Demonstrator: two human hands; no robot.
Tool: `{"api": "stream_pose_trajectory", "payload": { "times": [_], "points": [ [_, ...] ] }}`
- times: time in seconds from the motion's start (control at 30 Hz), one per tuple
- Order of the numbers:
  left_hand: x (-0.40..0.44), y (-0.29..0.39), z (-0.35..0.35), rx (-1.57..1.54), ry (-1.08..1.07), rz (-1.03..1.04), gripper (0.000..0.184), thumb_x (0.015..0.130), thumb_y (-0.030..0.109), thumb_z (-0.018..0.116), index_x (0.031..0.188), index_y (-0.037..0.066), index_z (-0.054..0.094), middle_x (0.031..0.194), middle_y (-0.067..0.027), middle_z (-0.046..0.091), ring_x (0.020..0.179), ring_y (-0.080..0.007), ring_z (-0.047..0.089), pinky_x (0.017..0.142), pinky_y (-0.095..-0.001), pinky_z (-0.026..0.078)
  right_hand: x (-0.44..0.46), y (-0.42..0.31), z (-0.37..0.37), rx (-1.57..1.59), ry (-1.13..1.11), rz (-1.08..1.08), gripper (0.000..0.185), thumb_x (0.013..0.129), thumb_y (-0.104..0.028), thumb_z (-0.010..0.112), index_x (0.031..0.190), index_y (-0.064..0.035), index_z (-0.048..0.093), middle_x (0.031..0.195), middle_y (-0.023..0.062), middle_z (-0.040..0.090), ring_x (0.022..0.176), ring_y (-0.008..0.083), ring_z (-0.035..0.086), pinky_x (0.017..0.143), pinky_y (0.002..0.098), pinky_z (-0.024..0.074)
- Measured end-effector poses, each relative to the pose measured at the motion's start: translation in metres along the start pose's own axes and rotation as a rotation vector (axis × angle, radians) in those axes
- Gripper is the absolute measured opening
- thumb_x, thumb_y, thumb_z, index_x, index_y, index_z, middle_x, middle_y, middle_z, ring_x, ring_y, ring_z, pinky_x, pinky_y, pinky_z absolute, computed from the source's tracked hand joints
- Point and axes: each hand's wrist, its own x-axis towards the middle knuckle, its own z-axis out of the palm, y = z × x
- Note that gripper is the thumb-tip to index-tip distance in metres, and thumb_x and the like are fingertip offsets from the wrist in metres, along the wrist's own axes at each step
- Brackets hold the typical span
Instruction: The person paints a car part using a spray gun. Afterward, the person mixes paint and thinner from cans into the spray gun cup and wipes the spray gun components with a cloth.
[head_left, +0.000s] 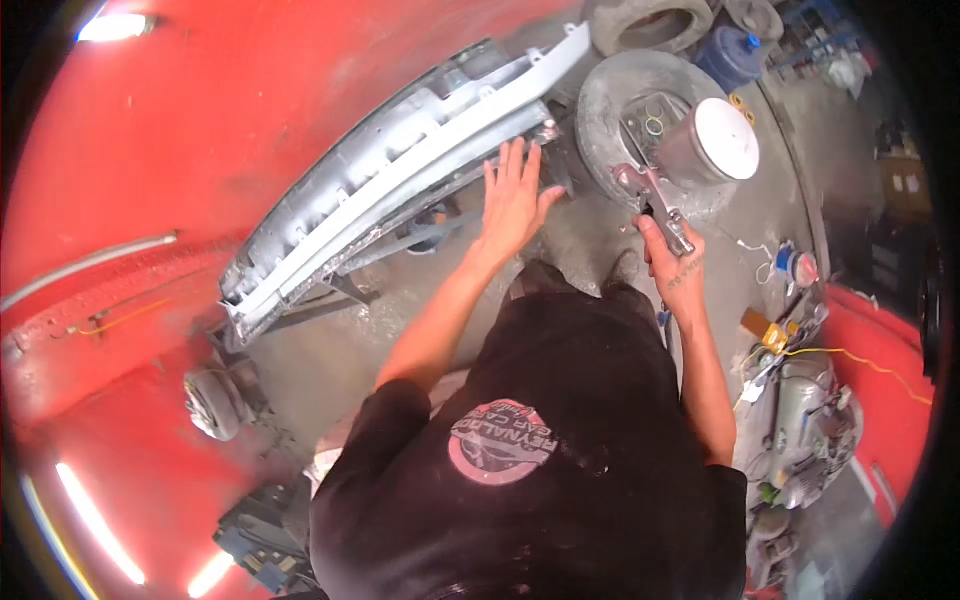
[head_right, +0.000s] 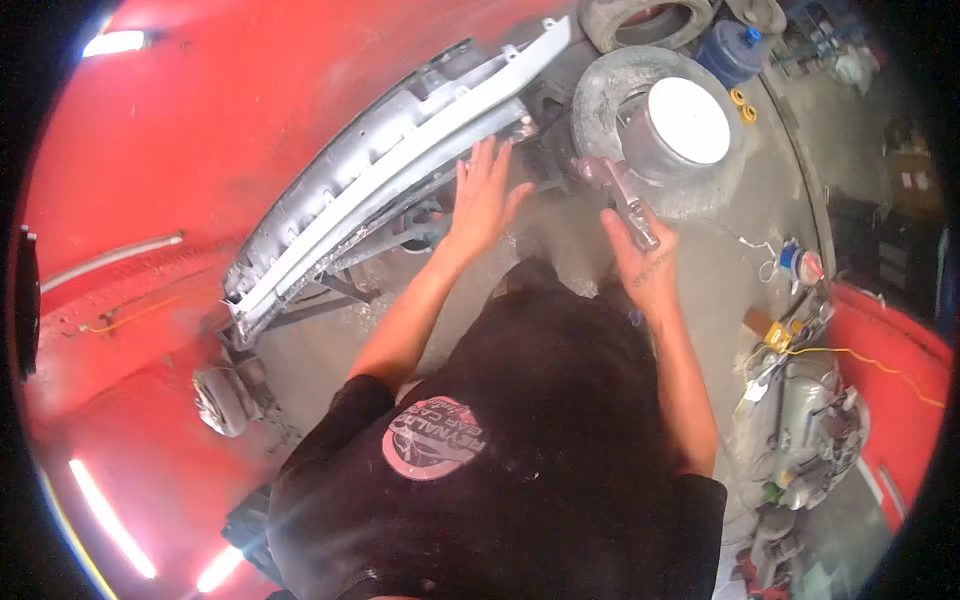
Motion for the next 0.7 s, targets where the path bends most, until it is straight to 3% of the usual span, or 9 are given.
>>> {"api": "stream_pose_trajectory", "payload": {
  "times": [0.13, 0.27, 0.37, 0.4, 0.5, 0.6, 0.7],
  "points": [
    [0.013, -0.062, -0.008, 0.171, 0.049, 0.038, 0.085, 0.094, 0.047, 0.071, 0.157, -0.001, 0.04, 0.166, -0.0268, 0.03, 0.156, -0.0453, 0.025, 0.12, -0.0709, 0.021, 0.001, -0.025, 0.04, -0.055, -0.084, -0.008, 0.036, 0.101, -0.037, 0.07, 0.102, -0.0017, 0.076, 0.063, -0.0013, 0.056, 0.052, 0.0068, 0.05, 0.05, 0.0263, 0.0409],
    [0.006, -0.098, -0.02, 0.255, -0.051, -0.007, 0.088, 0.094, 0.046, 0.071, 0.16, 0.0, 0.036, 0.169, -0.0251, 0.027, 0.158, -0.042, 0.022, 0.122, -0.0702, 0.018, 0.001, -0.047, 0.073, -0.086, -0.121, -0.042, 0.037, 0.101, -0.037, 0.071, 0.104, -0.0013, 0.077, 0.064, -0.0005, 0.057, 0.054, 0.0068, 0.051, 0.051, 0.027, 0.0415],
    [-0.014, -0.106, -0.03, 0.238, -0.006, -0.03, 0.086, 0.094, 0.044, 0.072, 0.159, 0.001, 0.037, 0.168, -0.0244, 0.03, 0.157, -0.0416, 0.025, 0.122, -0.07, 0.018, 0.003, -0.062, 0.081, -0.099, -0.13, -0.005, 0.037, 0.1, -0.038, 0.072, 0.099, -0.0012, 0.075, 0.064, -0.0002, 0.058, 0.054, 0.0075, 0.051, 0.052, 0.0279, 0.0418],
    [-0.02, -0.104, -0.035, 0.196, 0.036, -0.022, 0.078, 0.095, 0.038, 0.072, 0.156, 0.001, 0.042, 0.165, -0.0245, 0.034, 0.155, -0.0433, 0.028, 0.122, -0.0693, 0.019, 0.005, -0.068, 0.081, -0.121, -0.11, -0.021, 0.037, 0.099, -0.038, 0.072, 0.091, -0.0018, 0.072, 0.062, -0.0002, 0.057, 0.054, 0.0084, 0.051, 0.051, 0.0287, 0.0415],
    [-0.04, -0.095, -0.034, 0.079, 0.05, 0.01, 0.07, 0.095, 0.031, 0.072, 0.152, 0.0, 0.047, 0.164, -0.0244, 0.036, 0.153, -0.0449, 0.03, 0.121, -0.0687, 0.022, 0.019, -0.078, 0.065, -0.183, -0.143, 0.164, 0.042, 0.097, -0.032, 0.074, 0.116, 0.0053, 0.072, 0.083, 0.0071, 0.069, 0.079, 0.0126, 0.059, 0.073, 0.0323, 0.05],
    [-0.057, -0.063, -0.025, -0.151, -0.051, 0.021, 0.051, 0.099, 0.026, 0.069, 0.141, 0.001, 0.058, 0.148, -0.023, 0.055, 0.139, -0.0433, 0.049, 0.117, -0.0558, 0.036, 0.04, -0.056, 0.046, -0.173, -0.087, 0.106, 0.042, 0.097, -0.033, 0.074, 0.113, 0.005, 0.073, 0.078, 0.0057, 0.067, 0.073, 0.0114, 0.058, 0.068, 0.0315, 0.049],
    [-0.055, -0.03, -0.01, -0.498, -0.224, -0.01, 0.041, 0.101, 0.027, 0.066, 0.133, 0.001, 0.065, 0.132, -0.0202, 0.067, 0.124, -0.0386, 0.062, 0.106, -0.0454, 0.048, 0.058, -0.049, 0.031, -0.12, -0.007, -0.005, 0.039, 0.099, -0.038, 0.072, 0.086, -0.0018, 0.069, 0.059, 0.0005, 0.055, 0.05, 0.0097, 0.05, 0.048, 0.03, 0.0394]
  ]
}}
